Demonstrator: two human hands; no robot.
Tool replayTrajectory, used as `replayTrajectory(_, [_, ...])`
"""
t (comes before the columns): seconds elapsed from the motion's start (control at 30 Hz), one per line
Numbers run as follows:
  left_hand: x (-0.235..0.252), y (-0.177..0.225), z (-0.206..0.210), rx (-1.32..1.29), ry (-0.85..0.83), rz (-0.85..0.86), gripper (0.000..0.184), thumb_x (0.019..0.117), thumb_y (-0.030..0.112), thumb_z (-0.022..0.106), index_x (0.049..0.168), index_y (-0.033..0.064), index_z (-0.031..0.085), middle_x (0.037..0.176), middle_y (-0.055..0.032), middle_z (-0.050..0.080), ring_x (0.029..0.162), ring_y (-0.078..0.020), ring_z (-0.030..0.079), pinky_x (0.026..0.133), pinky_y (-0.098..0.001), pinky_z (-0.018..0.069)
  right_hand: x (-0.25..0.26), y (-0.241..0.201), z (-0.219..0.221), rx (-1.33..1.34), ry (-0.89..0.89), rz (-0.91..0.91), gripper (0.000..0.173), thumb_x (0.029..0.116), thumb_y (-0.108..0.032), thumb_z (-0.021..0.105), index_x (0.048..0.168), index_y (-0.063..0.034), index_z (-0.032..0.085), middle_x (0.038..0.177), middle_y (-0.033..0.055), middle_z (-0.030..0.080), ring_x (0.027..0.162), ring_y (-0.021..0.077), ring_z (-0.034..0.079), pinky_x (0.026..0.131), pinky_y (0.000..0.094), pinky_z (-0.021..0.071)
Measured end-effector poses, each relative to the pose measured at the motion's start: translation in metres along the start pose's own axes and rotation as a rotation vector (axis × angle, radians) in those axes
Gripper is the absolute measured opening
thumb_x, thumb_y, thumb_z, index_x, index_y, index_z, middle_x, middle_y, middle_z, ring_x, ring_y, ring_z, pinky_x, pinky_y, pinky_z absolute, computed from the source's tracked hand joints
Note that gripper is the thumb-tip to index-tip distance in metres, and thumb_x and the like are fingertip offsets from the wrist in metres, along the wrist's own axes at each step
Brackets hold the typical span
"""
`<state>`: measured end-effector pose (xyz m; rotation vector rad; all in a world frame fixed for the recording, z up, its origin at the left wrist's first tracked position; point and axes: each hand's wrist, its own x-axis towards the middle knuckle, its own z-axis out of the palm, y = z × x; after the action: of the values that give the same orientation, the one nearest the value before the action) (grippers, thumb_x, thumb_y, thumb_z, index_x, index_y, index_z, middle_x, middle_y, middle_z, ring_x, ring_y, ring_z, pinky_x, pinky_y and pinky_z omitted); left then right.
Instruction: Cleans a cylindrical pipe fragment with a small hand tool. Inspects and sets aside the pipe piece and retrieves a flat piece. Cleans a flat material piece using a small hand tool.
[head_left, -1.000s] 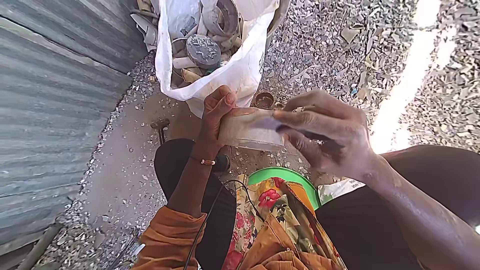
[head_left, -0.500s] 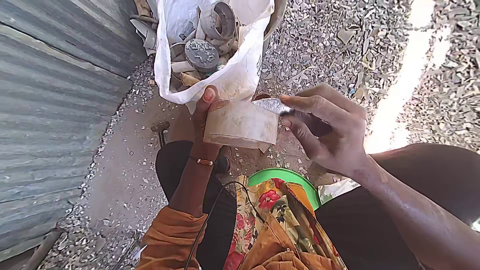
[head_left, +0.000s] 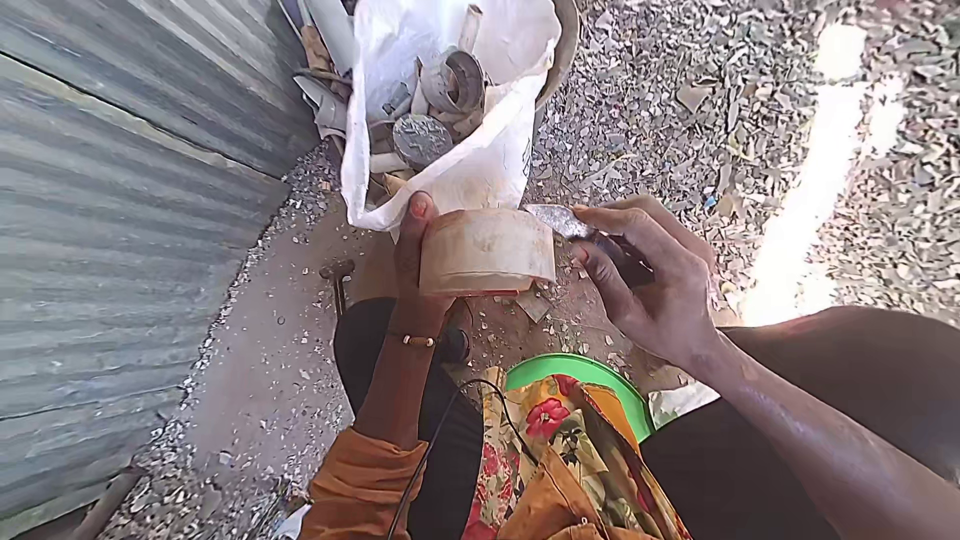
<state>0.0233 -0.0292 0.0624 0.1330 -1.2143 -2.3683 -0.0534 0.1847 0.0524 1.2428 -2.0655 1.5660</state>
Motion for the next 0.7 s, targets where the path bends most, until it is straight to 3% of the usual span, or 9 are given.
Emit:
replayTrajectory(0.07, [0.0,0.024,-0.002,0.174,-0.04,0.099,0.02,0.0997,0.042,0.061,0.108,0.0259,0.068,0.098,0.0081,0.074,0.094,-0.0042,0.071,0.083,-0.0282,0.061,0.006,0.005,-0.005,-0.033,0.033,0.038,0.028,0.0989,-0.016,0.062,0.117,0.0035,0.07,0.101,0.0106,0.065,0.079,0.0044,0.06,0.067,0.0152,0.0513])
replayTrajectory(0.17, [-0.006,0.065,0.006,0.304,-0.072,0.362,0.036,0.1028,0.054,0.049,0.109,0.0259,0.07,0.099,0.0081,0.073,0.098,-0.0064,0.07,0.089,-0.0327,0.0587,0.013,0.013,-0.012,-0.083,0.078,0.118,0.029,0.0987,-0.021,0.061,0.116,0.0011,0.07,0.099,0.0092,0.065,0.074,0.0036,0.058,0.062,0.0155,0.0491])
replayTrajectory(0.23, [-0.006,0.085,0.021,0.416,0.079,0.603,0.034,0.109,0.042,0.039,0.117,0.0162,0.059,0.1,0.0023,0.069,0.096,-0.0107,0.068,0.089,-0.0348,0.0579,0.018,0.015,-0.013,-0.095,0.104,0.137,0.029,0.0977,-0.02,0.062,0.115,0.0013,0.07,0.097,0.0094,0.064,0.071,0.0039,0.058,0.06,0.0159,0.0489])
replayTrajectory(0.33, [0.042,0.106,0.072,0.588,0.158,0.894,0.017,0.107,0.008,0.041,0.112,-0.0001,0.055,0.091,-0.0047,0.067,0.088,-0.0151,0.069,0.088,-0.0379,0.0595,0.022,0.015,-0.013,-0.087,0.118,0.142,0.028,0.0974,-0.019,0.062,0.115,0.0002,0.07,0.096,0.0079,0.063,0.07,0.0031,0.057,0.058,0.0152,0.0479])
replayTrajectory(0.4, [0.091,0.109,0.079,0.812,0.066,0.997,0.003,0.0996,0.006,0.057,0.097,0.0065,0.058,0.077,0.0069,0.065,0.074,-0.0056,0.066,0.076,-0.0315,0.0596,0.022,0.014,-0.013,-0.088,0.125,0.126,0.027,0.0972,-0.019,0.063,0.115,0.0001,0.07,0.097,0.0082,0.064,0.069,0.0031,0.056,0.058,0.0156,0.0477])
replayTrajectory(0.47, [0.125,0.103,0.065,1.204,0.033,0.894,0.018,0.0977,0.024,0.068,0.09,0.0111,0.059,0.068,0.0155,0.055,0.061,0.0059,0.054,0.064,-0.0192,0.0507,0.021,0.013,-0.015,-0.103,0.136,0.113,0.026,0.0973,-0.019,0.063,0.113,0.0004,0.071,0.095,0.009,0.064,0.066,0.0036,0.054,0.056,0.0166,0.0459])
replayTrajectory(0.5, [0.134,0.098,0.057,1.411,0.077,0.779,0.029,0.0962,0.036,0.069,0.09,0.0084,0.063,0.066,0.0106,0.055,0.057,0.0022,0.051,0.062,-0.0218,0.0479,0.02,0.013,-0.017,-0.115,0.137,0.111,0.026,0.0976,-0.02,0.062,0.112,-0.0003,0.071,0.095,0.0088,0.064,0.066,0.0035,0.054,0.056,0.0169,0.0462])
replayTrajectory(0.6, [0.145,0.077,0.03,1.721,0.119,0.454,0.049,0.093,0.048,0.07,0.101,-0.0008,0.071,0.078,-0.0153,0.069,0.072,-0.0296,0.066,0.075,-0.0562,0.0519,0.016,0.014,-0.022,-0.139,0.137,0.109,0.025,0.0977,-0.021,0.061,0.11,-0.0016,0.072,0.093,0.0087,0.066,0.068,0.0047,0.058,0.059,0.0184,0.0501])
replayTrajectory(0.7, [0.14,0.058,0.01,1.773,0.038,0.266,0.045,0.0933,0.048,0.071,0.099,0.004,0.074,0.083,-0.016,0.072,0.08,-0.0349,0.069,0.078,-0.0642,0.0504,0.009,0.014,-0.025,-0.145,0.111,0.124,0.026,0.0987,-0.023,0.061,0.109,-0.0024,0.073,0.094,0.0095,0.068,0.068,0.0048,0.059,0.06,0.018,0.0499])
